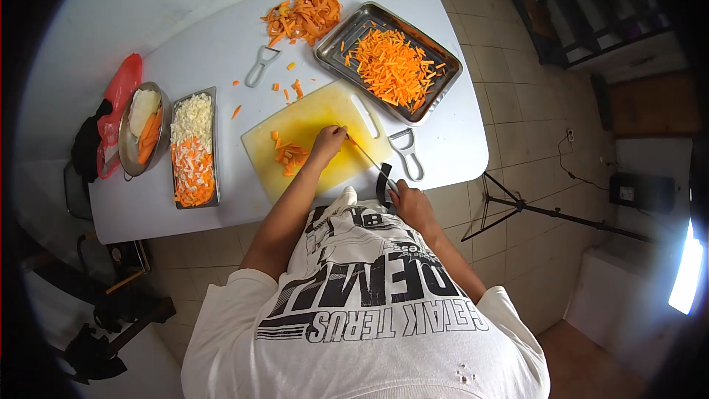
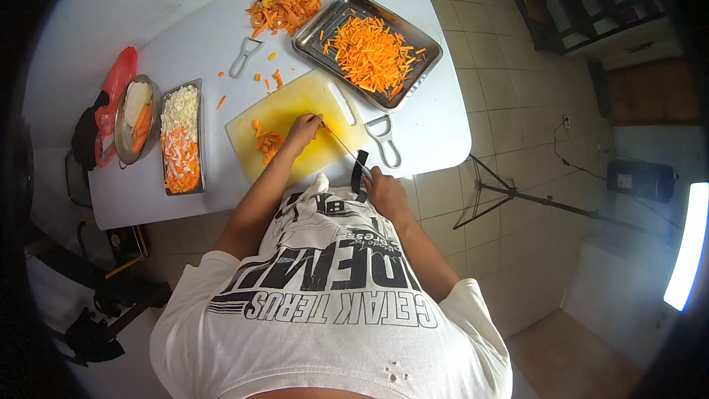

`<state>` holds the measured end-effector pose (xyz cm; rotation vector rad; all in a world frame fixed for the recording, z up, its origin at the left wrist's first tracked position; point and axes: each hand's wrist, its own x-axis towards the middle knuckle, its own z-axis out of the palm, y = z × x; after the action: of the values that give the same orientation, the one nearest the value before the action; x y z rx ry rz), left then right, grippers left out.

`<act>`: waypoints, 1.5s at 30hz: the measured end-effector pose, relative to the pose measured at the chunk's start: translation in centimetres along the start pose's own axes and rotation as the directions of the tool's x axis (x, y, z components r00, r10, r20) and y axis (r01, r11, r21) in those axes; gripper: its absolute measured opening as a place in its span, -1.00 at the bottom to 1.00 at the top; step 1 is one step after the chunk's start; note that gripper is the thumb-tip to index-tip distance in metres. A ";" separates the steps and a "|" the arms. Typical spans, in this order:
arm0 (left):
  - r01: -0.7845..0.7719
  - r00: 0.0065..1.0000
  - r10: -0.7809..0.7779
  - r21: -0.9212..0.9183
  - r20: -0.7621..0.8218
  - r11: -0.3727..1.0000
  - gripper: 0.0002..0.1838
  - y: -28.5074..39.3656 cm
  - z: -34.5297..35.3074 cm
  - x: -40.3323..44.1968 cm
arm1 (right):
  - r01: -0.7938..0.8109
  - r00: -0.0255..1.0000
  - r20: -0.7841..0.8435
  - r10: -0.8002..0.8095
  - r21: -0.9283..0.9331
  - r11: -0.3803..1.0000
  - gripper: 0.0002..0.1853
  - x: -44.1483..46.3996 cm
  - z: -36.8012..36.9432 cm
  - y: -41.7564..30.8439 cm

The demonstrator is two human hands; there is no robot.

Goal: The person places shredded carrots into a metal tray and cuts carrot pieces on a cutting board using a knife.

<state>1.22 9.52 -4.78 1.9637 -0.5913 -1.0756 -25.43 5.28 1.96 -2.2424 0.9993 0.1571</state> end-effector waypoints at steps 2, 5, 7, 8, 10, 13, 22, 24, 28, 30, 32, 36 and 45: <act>0.005 1.000 -0.005 -0.011 0.016 1.000 -0.61 0.1 0.0 0.1 | -0.013 1.000 0.012 0.013 -0.001 1.000 -0.69 0.0 -0.2 -0.1; 0.008 1.000 -0.007 -0.011 0.024 1.000 -0.62 0.1 -0.1 0.3 | -0.020 1.000 0.014 0.020 -0.024 1.000 -0.70 0.1 0.0 -0.2; 0.008 0.999 -0.008 -0.001 0.031 1.000 -0.62 -0.3 -0.1 0.7 | -0.022 1.000 0.020 0.023 -0.023 0.999 -0.71 0.1 0.0 -0.2; 0.009 0.999 -0.010 0.005 0.036 1.000 -0.62 -0.5 -0.1 0.9 | -0.025 0.999 0.024 0.026 -0.022 0.999 -0.71 0.1 0.1 -0.2; 0.006 0.999 -0.006 -0.003 0.042 1.000 -0.62 -0.8 -0.1 1.2 | -0.051 0.998 0.040 0.052 -0.029 0.998 -0.72 0.1 -0.2 -0.6; 0.033 0.998 -0.030 -0.070 0.048 0.997 -0.63 -1.0 0.0 1.2 | -0.042 0.998 0.039 0.043 -0.020 0.999 -0.72 -0.1 0.0 -0.7; 0.195 0.977 -0.180 -0.137 0.115 0.971 -0.69 -0.1 -0.4 2.2 | 0.009 0.999 0.031 -0.009 -0.019 1.000 -0.71 0.6 0.3 -0.1; 0.180 0.980 -0.165 -0.146 0.109 0.973 -0.69 0.1 -0.3 2.2 | 0.000 0.999 0.052 -0.002 0.030 1.000 -0.72 1.0 -0.1 0.0; 0.111 0.991 -0.104 -0.085 0.084 0.990 -0.68 -0.4 0.1 2.2 | 0.022 0.999 0.036 -0.023 0.039 0.999 -0.71 1.2 0.4 1.3; 0.088 0.995 -0.084 -0.089 0.055 0.992 -0.66 -0.2 -0.3 2.0 | 0.003 0.998 0.063 -0.003 0.001 1.000 -0.67 1.4 0.7 1.7; 0.152 0.988 -0.148 -0.151 0.034 0.977 -0.63 0.3 -0.6 0.1 | 0.017 0.999 0.033 -0.017 -0.023 1.000 -0.67 1.2 0.8 1.8; -0.020 0.989 -0.014 -0.227 -0.146 0.974 -0.63 -1.6 -0.3 -1.5 | 0.029 0.999 -0.020 -0.030 -0.037 0.999 -0.68 0.6 0.7 1.5; -0.462 0.844 0.535 0.456 -0.038 0.761 -0.74 -0.8 0.6 -1.3 | 0.068 0.957 -0.288 -0.029 0.125 0.990 -0.72 0.0 1.5 2.8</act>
<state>0.07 10.66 -5.00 2.0524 -1.2675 -0.4552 -27.14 4.86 -0.64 -2.2027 1.0680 -0.2571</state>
